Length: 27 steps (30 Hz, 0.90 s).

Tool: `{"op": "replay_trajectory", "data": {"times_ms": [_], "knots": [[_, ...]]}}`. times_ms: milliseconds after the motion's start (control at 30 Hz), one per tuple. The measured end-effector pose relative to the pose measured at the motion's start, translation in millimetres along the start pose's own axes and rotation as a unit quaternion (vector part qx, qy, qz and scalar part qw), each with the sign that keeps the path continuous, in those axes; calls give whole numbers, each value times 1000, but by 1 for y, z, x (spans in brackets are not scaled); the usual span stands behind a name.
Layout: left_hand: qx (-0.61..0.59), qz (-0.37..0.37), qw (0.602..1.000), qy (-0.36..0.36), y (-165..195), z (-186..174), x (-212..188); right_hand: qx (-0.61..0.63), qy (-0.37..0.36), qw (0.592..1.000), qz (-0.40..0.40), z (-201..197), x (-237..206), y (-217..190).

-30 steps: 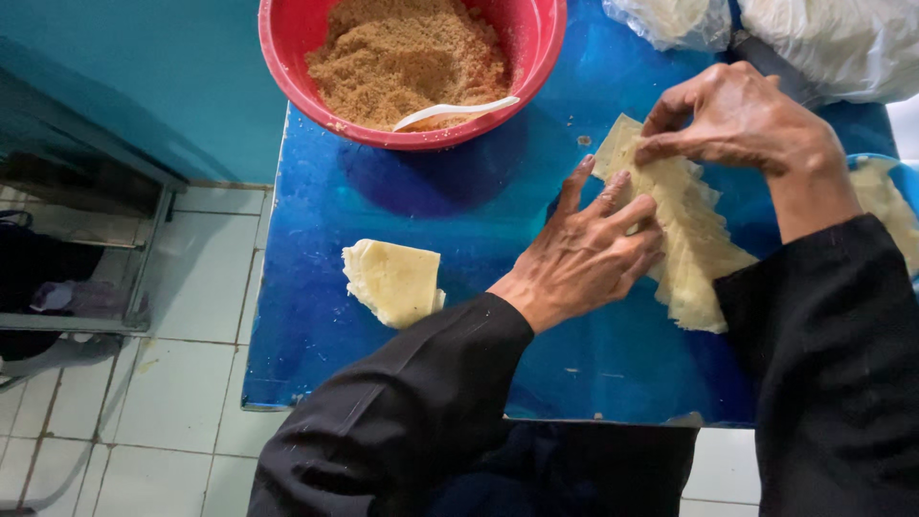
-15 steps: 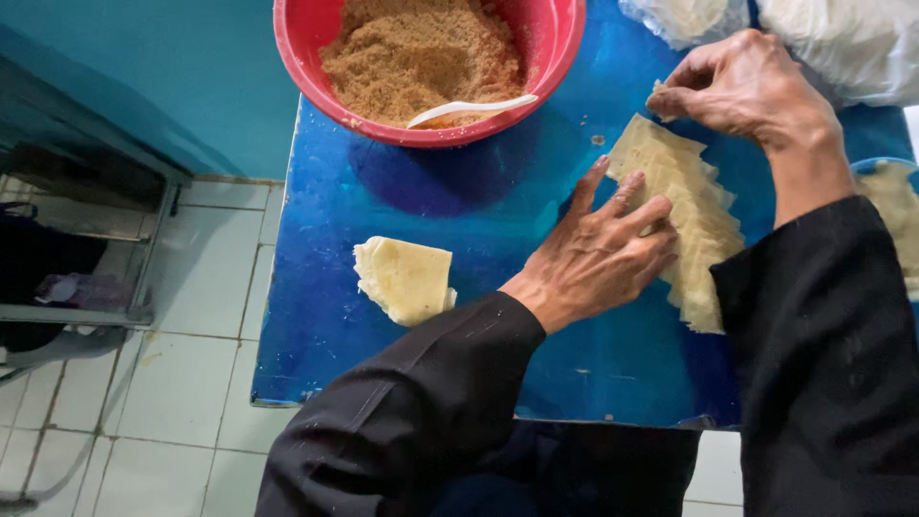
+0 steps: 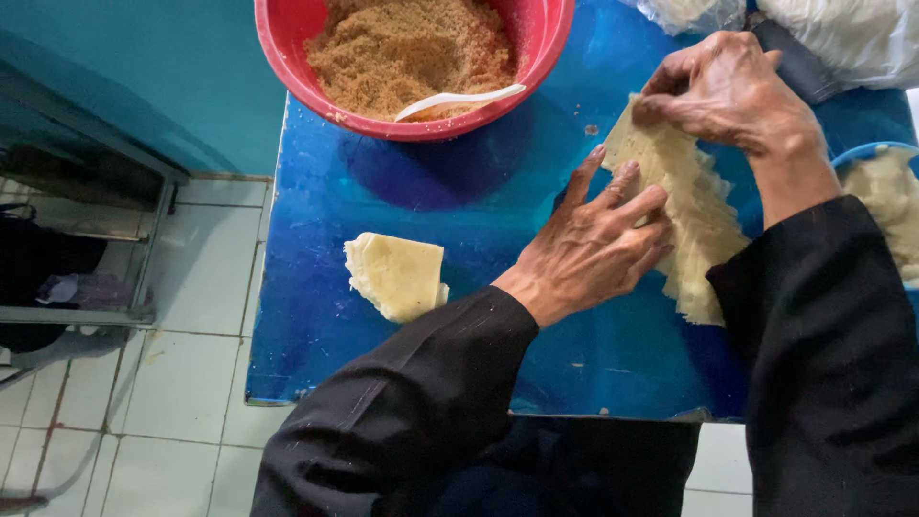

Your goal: The person folds thin triangular crepe sheets in half and stacks them on a blue table, then spoons a brown sweet filling from a red bowl onto a folded crepe and rolls it into a filled roll, placing the finished rolls on the table.

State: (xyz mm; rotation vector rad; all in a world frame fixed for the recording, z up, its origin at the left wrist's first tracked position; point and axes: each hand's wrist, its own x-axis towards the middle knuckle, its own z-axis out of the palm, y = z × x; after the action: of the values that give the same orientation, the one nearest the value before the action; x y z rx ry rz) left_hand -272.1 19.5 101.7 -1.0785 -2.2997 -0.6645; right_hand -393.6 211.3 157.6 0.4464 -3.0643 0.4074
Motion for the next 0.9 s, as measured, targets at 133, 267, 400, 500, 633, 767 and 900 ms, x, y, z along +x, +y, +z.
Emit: {"op": "replay_trajectory", "data": {"times_ms": [133, 267, 400, 500, 633, 767, 900], "knots": [[17, 1, 1000, -11, 0, -2, 0, -23, 5, 999, -25, -8, -5, 7], [16, 4, 1000, -10, 0, -2, 1, 116, -47, 992, -28, -14, -25, 20], [17, 4, 1000, -6, 0, 0, 2, -88, 39, 986, -135, 1, -34, 29], [15, 0, 1000, -16, 0, -1, 1, -85, 57, 988, -113, 15, -30, 36], [-2, 4, 1000, -24, -2, -3, 1, -143, 138, 974, -107, 22, -29, 41], [-1, 8, 1000, -28, -4, -5, 1, -187, 95, 973, -93, -6, -63, 46], [3, 2, 999, -33, -3, -3, 1, -262, -24, 961, -82, -26, -107, 41]]}}
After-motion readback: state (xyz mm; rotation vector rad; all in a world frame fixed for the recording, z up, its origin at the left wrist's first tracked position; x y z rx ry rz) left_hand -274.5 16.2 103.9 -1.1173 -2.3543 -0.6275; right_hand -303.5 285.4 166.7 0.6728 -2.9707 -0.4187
